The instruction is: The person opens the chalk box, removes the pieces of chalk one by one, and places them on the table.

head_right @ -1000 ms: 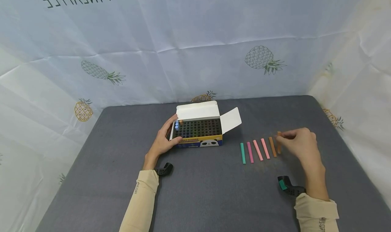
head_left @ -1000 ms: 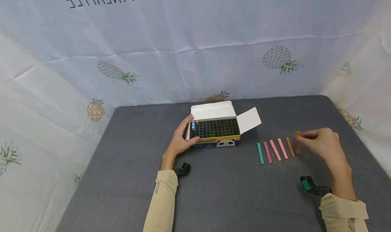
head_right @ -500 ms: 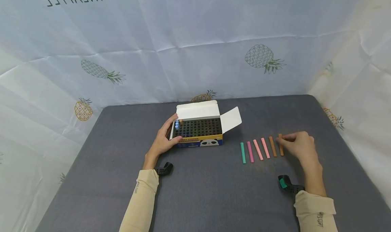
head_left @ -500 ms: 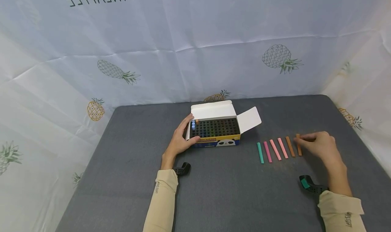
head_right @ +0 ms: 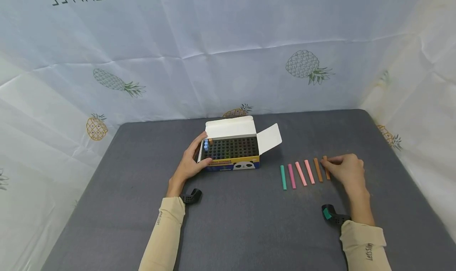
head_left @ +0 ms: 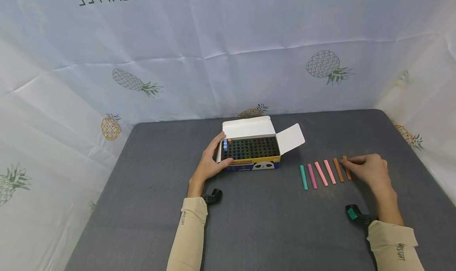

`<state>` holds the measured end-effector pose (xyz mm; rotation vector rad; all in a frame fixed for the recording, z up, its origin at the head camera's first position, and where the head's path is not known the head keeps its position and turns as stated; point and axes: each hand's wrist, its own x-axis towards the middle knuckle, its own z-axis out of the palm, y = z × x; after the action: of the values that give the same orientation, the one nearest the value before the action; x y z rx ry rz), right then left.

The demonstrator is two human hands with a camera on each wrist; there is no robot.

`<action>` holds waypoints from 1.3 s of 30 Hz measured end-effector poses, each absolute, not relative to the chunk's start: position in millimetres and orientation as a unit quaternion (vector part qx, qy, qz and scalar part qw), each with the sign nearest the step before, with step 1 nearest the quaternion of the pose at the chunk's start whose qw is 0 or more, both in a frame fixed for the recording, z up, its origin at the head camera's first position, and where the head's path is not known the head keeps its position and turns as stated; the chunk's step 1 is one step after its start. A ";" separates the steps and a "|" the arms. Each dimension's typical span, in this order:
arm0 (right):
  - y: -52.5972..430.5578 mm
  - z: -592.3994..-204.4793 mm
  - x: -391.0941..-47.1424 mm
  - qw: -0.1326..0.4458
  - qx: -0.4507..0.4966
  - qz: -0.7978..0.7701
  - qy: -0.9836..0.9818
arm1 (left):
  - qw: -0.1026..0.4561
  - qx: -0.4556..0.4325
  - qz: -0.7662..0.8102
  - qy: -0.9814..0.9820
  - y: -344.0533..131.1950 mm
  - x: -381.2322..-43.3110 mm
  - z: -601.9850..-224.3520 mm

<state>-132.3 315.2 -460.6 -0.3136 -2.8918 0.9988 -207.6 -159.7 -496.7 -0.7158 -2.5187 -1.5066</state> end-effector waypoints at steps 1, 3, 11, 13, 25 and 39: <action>314.4 -460.9 -132.3 0.037 -0.103 0.326 -0.939 | 0.060 -0.236 -0.498 -0.833 -159.7 -207.7 -496.5; 312.8 -461.0 -132.3 0.044 -0.103 0.328 -0.938 | 0.061 -0.236 -0.499 -0.832 -159.7 -207.8 -496.1; 310.6 -462.4 -132.5 0.046 -0.110 0.335 -0.935 | 0.064 -0.241 -0.500 -0.830 -161.1 -206.6 -494.9; 310.4 -462.3 -132.4 0.044 -0.110 0.336 -0.934 | 0.063 -0.240 -0.500 -0.830 -161.3 -206.2 -494.7; 301.2 -443.6 -127.5 0.090 -0.099 0.344 -0.930 | 0.064 -0.237 -0.499 -0.831 -162.5 -206.1 -493.4; 292.5 -417.7 -129.9 0.197 -0.038 0.409 -0.890 | 0.060 -0.251 -0.513 -0.819 -159.7 -205.3 -494.3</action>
<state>-129.9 292.5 -417.7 -0.1061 -2.4923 1.1449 -205.3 -159.7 -494.3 -0.7588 -2.4782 -1.5522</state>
